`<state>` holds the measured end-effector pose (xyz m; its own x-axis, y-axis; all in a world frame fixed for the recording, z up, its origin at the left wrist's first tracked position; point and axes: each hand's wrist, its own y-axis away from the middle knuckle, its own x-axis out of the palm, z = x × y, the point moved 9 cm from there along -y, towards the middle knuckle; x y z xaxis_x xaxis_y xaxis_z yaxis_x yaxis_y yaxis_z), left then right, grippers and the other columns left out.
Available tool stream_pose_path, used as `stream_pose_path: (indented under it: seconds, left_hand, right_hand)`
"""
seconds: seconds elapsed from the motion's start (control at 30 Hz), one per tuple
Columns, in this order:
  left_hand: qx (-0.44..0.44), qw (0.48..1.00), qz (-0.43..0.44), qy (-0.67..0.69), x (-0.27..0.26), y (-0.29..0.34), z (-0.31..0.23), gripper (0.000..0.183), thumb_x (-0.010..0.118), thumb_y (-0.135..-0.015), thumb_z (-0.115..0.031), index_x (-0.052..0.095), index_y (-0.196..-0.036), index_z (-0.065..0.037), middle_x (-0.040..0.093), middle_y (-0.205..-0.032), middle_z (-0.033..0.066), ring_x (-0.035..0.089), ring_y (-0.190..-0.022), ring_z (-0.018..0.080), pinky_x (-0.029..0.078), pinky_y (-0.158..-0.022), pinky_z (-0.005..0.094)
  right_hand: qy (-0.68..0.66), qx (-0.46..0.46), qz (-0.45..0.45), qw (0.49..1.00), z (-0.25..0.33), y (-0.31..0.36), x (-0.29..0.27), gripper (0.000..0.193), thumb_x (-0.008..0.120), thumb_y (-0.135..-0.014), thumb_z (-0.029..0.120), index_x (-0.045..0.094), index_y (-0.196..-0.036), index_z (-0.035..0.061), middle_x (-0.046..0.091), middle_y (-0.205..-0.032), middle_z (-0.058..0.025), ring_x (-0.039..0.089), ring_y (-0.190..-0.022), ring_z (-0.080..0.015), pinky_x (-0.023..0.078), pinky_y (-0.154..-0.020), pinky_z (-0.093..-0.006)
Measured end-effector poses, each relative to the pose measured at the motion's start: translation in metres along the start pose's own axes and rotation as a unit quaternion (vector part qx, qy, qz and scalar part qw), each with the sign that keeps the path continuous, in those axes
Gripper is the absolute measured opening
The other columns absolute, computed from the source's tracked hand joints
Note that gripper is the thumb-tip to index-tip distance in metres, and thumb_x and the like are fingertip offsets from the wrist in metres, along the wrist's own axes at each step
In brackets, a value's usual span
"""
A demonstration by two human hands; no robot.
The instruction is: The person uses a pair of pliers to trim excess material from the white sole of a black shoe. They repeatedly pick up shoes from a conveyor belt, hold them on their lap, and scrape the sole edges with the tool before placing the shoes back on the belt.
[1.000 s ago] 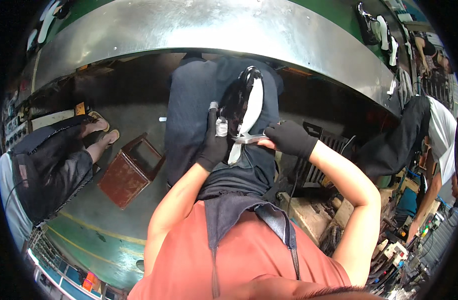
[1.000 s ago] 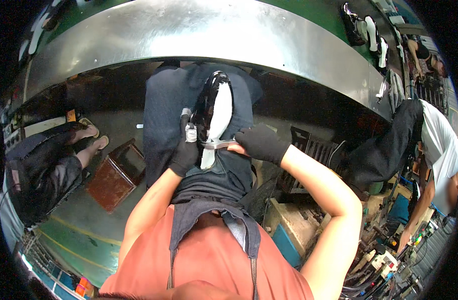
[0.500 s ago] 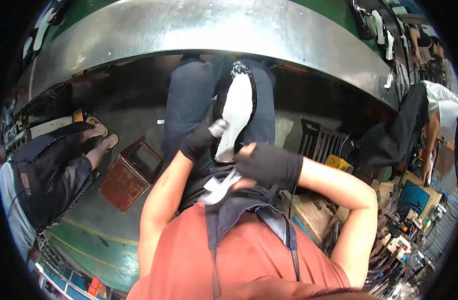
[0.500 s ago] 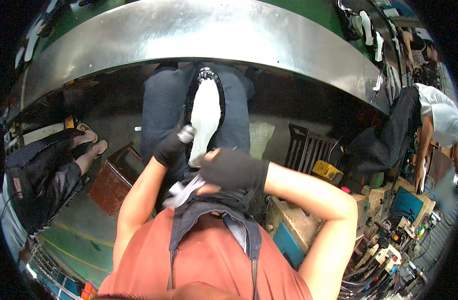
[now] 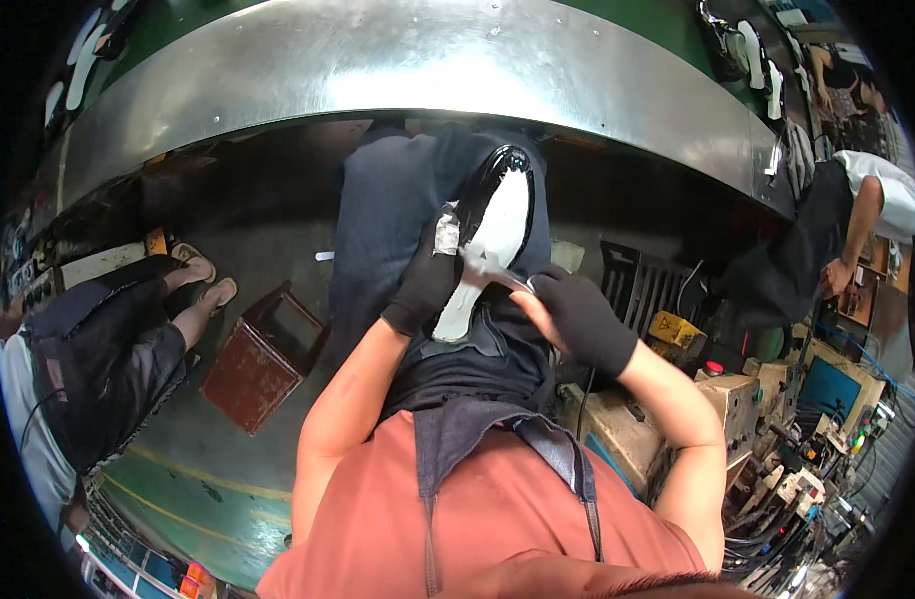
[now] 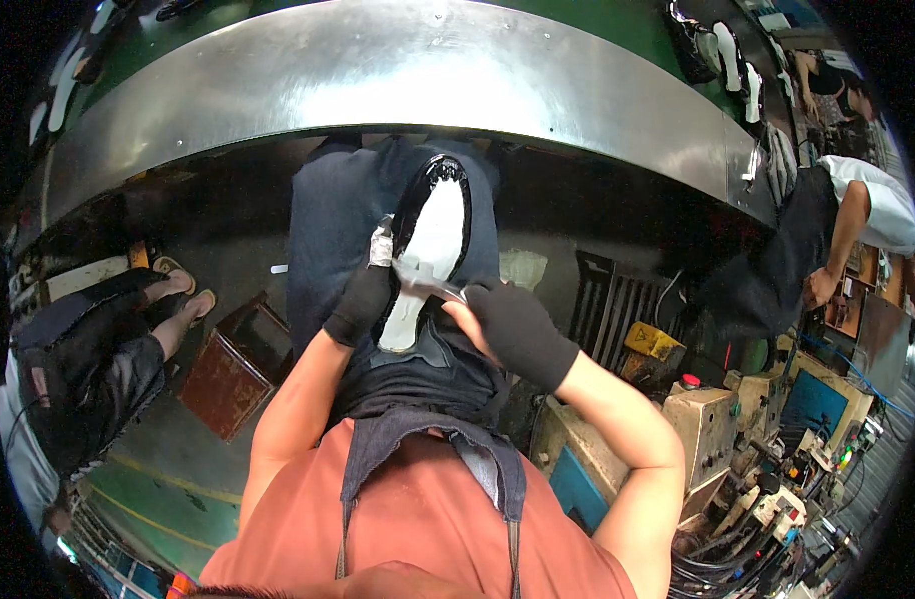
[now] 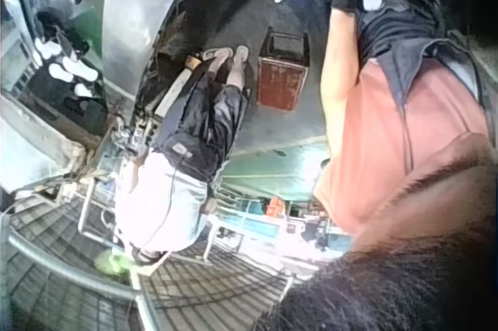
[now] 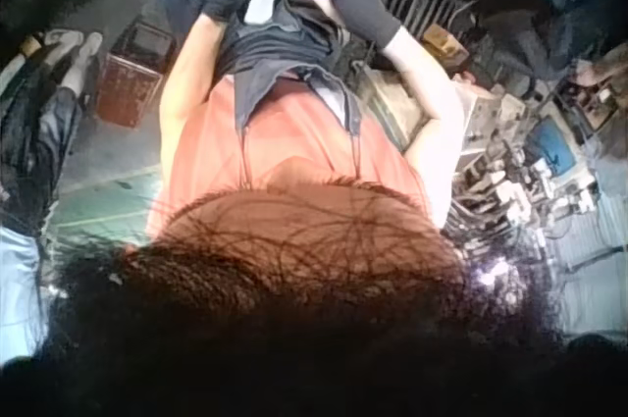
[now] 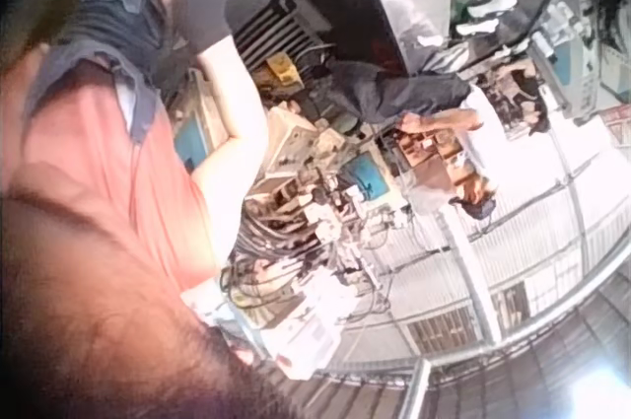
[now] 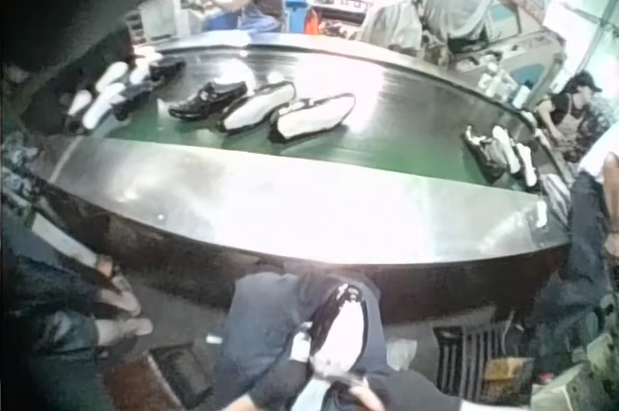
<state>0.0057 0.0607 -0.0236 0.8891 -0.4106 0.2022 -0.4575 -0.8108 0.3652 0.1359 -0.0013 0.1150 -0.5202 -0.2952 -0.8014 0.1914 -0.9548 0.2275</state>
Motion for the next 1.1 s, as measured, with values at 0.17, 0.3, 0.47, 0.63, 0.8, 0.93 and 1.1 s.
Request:
stream_pose_path:
  seconds: [0.17, 0.3, 0.47, 0.63, 0.8, 0.93, 1.1]
  left_hand:
    - [0.191, 0.962, -0.084, -0.174, -0.004, 0.005, -0.014, 0.048, 0.049, -0.096, -0.018, 0.038, -0.139, -0.003, 0.049, -0.131, 0.0201, 0.050, -0.121, 0.0331, 0.038, -0.102, 0.0368]
    - [0.212, 0.940, -0.087, -0.251, -0.005, 0.015, -0.037, 0.056, 0.060, -0.086, -0.015, 0.039, -0.136, 0.000, 0.049, -0.127, 0.0251, 0.048, -0.120, 0.0419, 0.039, -0.102, 0.0417]
    - [0.122, 0.955, -0.051, -0.265, -0.002, 0.009, -0.017, 0.076, 0.067, -0.086, -0.033, 0.027, -0.140, 0.002, 0.039, -0.131, 0.0300, 0.043, -0.121, 0.0465, 0.038, -0.102, 0.0456]
    - [0.156, 0.954, 0.027, -0.255, -0.002, 0.009, -0.017, 0.094, 0.076, -0.079, -0.037, 0.019, -0.143, 0.002, 0.031, -0.136, 0.0298, 0.036, -0.128, 0.0451, 0.034, -0.106, 0.0466]
    - [0.279, 0.916, 0.093, -0.271, 0.014, 0.031, -0.069, 0.115, 0.085, -0.067, -0.041, 0.013, -0.146, 0.002, 0.027, -0.141, 0.0294, 0.030, -0.133, 0.0445, 0.029, -0.110, 0.0475]
    - [0.157, 0.948, 0.094, -0.259, 0.003, 0.013, -0.016, 0.117, 0.086, -0.065, -0.041, 0.013, -0.146, 0.002, 0.025, -0.145, 0.0306, 0.026, -0.137, 0.0443, 0.026, -0.113, 0.0472]
    - [0.158, 0.941, 0.074, -0.290, 0.003, 0.008, -0.023, 0.118, 0.086, -0.064, -0.040, 0.012, -0.146, 0.002, 0.025, -0.146, 0.0303, 0.027, -0.136, 0.0447, 0.025, -0.113, 0.0471]
  right_hand:
    - [0.010, -0.053, -0.045, 0.998, -0.020, -0.006, 0.011, 0.032, 0.061, -0.091, 0.033, 0.059, -0.084, 0.0023, 0.059, -0.079, -0.0192, 0.061, -0.073, -0.0376, 0.048, -0.064, -0.0442]
    - [0.007, 0.005, 0.108, 0.994, -0.040, 0.008, -0.005, 0.033, 0.057, -0.093, 0.032, 0.058, -0.079, 0.0032, 0.057, -0.076, -0.0165, 0.058, -0.071, -0.0364, 0.046, -0.061, -0.0433]
    - [0.096, -0.070, 0.125, 0.985, 0.062, -0.015, -0.038, 0.042, 0.053, -0.094, 0.042, 0.059, -0.082, 0.0018, 0.060, -0.080, -0.0169, 0.063, -0.070, -0.0349, 0.050, -0.059, -0.0408]
    - [0.090, -0.237, 0.069, 0.965, 0.096, -0.022, -0.033, 0.039, 0.061, -0.088, 0.042, 0.060, -0.081, 0.0035, 0.057, -0.076, -0.0137, 0.063, -0.066, -0.0259, 0.052, -0.057, -0.0356]
    - [0.170, -0.144, 0.091, 0.971, 0.077, -0.014, -0.016, 0.038, 0.060, -0.087, 0.042, 0.058, -0.077, 0.0055, 0.055, -0.066, -0.0114, 0.061, -0.062, -0.0257, 0.051, -0.058, -0.0369]
    - [0.102, -0.255, 0.040, 0.961, 0.096, -0.014, -0.022, 0.042, 0.058, -0.089, 0.042, 0.056, -0.074, 0.0036, 0.056, -0.064, -0.0150, 0.062, -0.060, -0.0300, 0.051, -0.054, -0.0399]
    - [0.167, -0.117, 0.097, 0.974, 0.060, -0.007, -0.021, 0.034, 0.058, -0.090, 0.036, 0.061, -0.080, 0.0032, 0.062, -0.077, -0.0165, 0.064, -0.064, -0.0270, 0.053, -0.058, -0.0390]
